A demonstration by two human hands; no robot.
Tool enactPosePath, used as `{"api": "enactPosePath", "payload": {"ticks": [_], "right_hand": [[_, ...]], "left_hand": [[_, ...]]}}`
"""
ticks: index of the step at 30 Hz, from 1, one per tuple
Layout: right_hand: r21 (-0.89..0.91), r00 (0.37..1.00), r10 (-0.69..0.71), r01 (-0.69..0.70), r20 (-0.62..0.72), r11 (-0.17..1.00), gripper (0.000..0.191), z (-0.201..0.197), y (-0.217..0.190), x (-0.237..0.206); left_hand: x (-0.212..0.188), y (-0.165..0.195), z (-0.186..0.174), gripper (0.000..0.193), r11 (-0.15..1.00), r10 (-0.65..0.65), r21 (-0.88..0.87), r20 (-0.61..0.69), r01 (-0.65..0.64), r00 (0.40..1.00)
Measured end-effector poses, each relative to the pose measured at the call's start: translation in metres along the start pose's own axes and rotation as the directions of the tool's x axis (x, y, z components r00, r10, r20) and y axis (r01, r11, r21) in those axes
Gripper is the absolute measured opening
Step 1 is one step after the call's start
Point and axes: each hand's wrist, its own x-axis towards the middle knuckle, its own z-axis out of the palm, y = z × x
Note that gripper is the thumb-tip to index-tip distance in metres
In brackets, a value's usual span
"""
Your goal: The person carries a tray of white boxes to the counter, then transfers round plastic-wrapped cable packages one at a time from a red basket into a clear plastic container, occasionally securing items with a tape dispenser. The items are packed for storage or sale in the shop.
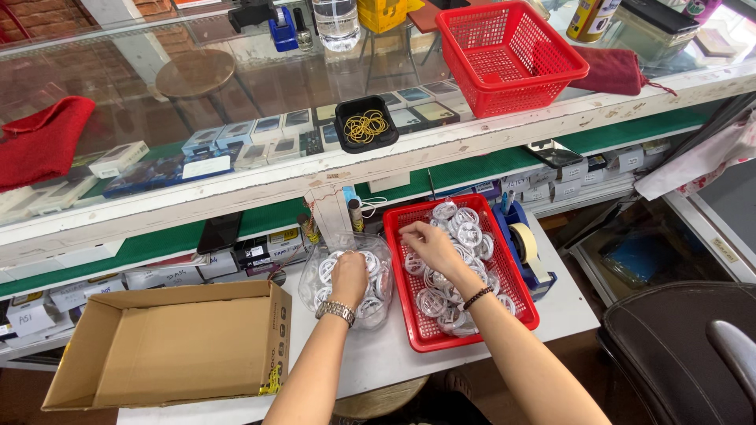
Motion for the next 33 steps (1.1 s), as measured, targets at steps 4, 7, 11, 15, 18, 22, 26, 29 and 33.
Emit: {"api": "enactPosePath", "payload": {"ticks": [4, 7, 11, 15, 18, 22, 26, 29, 33], "right_hand": [[-0.31, 0.974, 0.179, -0.13, 0.137, 0.942, 0.023, -0.003, 0.038, -0.008], [-0.5, 0.892, -0.044, 0.292, 0.449, 0.816, 0.023, 0.016, 0.075, -0.026], [-0.857, 0.932, 0.073, 0.293, 0.355, 0.423, 0.023, 0.047, 0.104, -0.048], [-0.889, 0.939, 0.068, 0.293, 0.336, 0.351, 0.021, 0.044, 0.102, -0.048], [-0.822, 0.914, 0.132, 0.272, 0.383, 0.5, 0.032, 0.025, 0.078, -0.046], [-0.547, 0.874, 0.348, -0.118, 0.339, 0.829, 0.043, -0.015, 0.025, -0.036], [-0.188, 0.966, -0.026, 0.077, 0.258, 0.979, 0.038, -0.046, -0.036, -0.011], [-0.009, 0.925, -0.258, 0.272, 0.279, 0.962, 0.036, -0.035, -0.068, -0.005], [-0.016, 0.944, -0.209, 0.22, 0.254, 0.975, 0.042, -0.004, -0.082, -0.005]], "left_hand": [[0.003, 0.022, -0.023, 0.021, 0.986, -0.069, -0.151, 0.048, 0.075, 0.996], [0.0, 0.057, -0.038, 0.019, 0.92, -0.146, -0.382, -0.13, 0.086, 0.981], [-0.006, 0.088, -0.05, 0.02, 0.876, -0.109, -0.482, -0.133, 0.032, 0.985], [-0.014, 0.09, -0.05, 0.021, 0.855, -0.077, -0.518, -0.133, -0.003, 0.988], [-0.017, 0.081, -0.047, 0.023, 0.805, -0.123, -0.593, -0.119, 0.028, 0.985], [-0.009, 0.057, -0.053, 0.024, 0.655, -0.179, -0.744, 0.012, 0.128, 0.984], [0.003, 0.035, -0.062, 0.031, 0.438, -0.023, -0.864, 0.267, 0.249, 0.964], [0.005, 0.024, -0.061, 0.037, 0.247, 0.047, -0.922, 0.318, 0.297, 0.947], [0.001, -0.002, -0.062, 0.035, 0.214, -0.118, -0.938, 0.252, 0.273, 0.96]]}}
